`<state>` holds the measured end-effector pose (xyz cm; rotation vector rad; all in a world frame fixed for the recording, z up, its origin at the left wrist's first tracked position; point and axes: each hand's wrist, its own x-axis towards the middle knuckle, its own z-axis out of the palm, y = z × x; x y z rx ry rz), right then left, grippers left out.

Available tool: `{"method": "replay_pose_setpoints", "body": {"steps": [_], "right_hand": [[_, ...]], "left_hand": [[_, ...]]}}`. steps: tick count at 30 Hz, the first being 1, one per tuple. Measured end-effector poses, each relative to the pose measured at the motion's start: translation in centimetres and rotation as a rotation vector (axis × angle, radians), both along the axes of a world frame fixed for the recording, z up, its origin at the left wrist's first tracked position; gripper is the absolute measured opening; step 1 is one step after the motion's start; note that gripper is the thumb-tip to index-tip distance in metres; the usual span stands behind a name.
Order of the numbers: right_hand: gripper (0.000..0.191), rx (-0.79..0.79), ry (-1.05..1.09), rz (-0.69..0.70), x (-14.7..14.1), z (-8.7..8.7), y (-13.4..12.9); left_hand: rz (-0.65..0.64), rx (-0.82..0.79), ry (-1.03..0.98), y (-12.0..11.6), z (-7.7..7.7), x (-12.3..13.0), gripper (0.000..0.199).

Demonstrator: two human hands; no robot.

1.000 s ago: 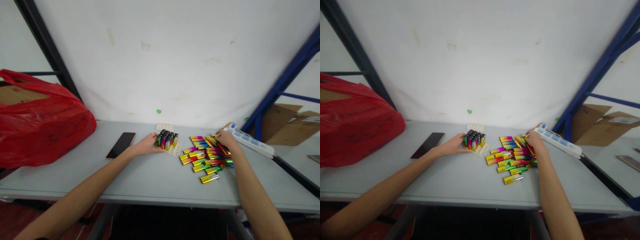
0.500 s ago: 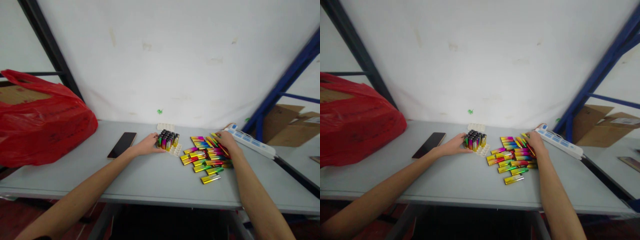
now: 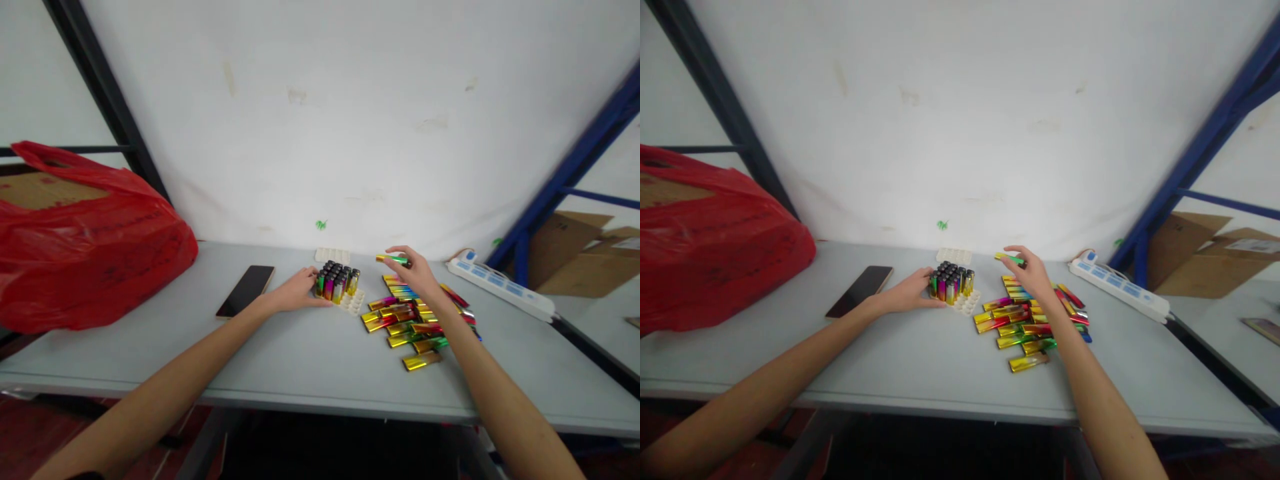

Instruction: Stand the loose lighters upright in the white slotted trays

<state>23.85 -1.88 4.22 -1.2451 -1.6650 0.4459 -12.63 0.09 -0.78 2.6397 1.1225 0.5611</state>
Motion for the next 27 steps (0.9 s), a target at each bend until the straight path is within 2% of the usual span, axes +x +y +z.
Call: {"method": "replay_pose_setpoints", "body": {"steps": [4, 8, 13, 16, 22, 27], "right_hand": [[0.07, -0.148, 0.145, 0.175, -2.2, -0.3, -0.6], [0.069, -0.212, 0.222, 0.279, -3.2, -0.5, -1.0], [0.064, -0.315, 0.414, 0.479, -4.9, -0.9, -1.7], [0.066, -0.35, 0.446, 0.464, -5.9, -1.1, -2.0], [0.075, -0.419, 0.433, 0.314, -7.4, -1.4, -2.4], [0.065, -0.396, 0.43, 0.232, -7.8, -1.3, -2.6]], "left_hand": [[-0.003, 0.009, -0.007, 0.2, -0.3, -0.1, 0.071], [-0.02, 0.013, -0.037, 0.4, -0.6, -0.3, 0.072], [-0.005, 0.007, -0.023, 0.2, -0.4, -0.2, 0.073], [-0.007, -0.001, -0.014, 0.0, -0.2, -0.1, 0.071], [-0.007, 0.001, -0.024, 0.1, -0.3, -0.2, 0.066], [0.0, -0.006, -0.029, 0.1, -0.3, -0.1, 0.068]]}}
